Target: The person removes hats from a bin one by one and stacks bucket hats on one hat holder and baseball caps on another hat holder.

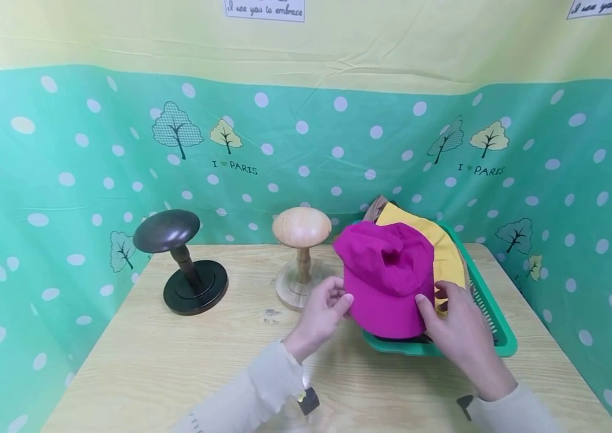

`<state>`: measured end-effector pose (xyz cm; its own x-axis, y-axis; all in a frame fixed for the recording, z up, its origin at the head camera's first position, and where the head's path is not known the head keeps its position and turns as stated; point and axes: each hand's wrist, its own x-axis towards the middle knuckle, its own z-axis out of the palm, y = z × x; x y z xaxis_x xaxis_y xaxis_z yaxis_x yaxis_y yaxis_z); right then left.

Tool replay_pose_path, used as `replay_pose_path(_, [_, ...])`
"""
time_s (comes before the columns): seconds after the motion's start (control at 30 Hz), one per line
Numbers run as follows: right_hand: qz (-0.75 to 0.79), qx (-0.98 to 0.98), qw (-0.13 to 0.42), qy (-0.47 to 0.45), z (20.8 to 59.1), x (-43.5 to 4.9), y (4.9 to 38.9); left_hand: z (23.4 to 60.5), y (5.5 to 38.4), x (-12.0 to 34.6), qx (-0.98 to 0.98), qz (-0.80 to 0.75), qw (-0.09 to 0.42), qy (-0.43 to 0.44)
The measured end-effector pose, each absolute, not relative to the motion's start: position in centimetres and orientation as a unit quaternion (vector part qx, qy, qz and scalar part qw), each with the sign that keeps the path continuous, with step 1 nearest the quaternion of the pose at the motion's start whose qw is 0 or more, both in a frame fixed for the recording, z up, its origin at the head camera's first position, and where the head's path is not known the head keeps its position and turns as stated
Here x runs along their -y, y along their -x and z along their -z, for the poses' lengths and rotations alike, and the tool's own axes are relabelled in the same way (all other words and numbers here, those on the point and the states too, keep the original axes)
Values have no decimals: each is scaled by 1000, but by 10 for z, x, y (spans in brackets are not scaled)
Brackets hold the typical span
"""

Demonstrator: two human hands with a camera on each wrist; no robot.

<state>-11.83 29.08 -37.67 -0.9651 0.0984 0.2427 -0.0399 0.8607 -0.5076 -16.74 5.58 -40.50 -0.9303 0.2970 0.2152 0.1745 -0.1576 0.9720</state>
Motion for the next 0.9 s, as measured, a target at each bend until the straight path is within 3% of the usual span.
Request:
replay_pose_path(0.27, [-347, 937, 7, 38, 375, -295, 121, 381, 155, -45, -643, -738, 37, -200])
replay_pose_path(0.37, [-369, 928, -7, 53, 374, -296, 122, 378, 153, -42, -642, -739, 29, -201])
replay_pose_path(0.9, [-419, 901, 111, 12, 368, -259, 134, 361, 161, -14, -688, -676, -148, -218])
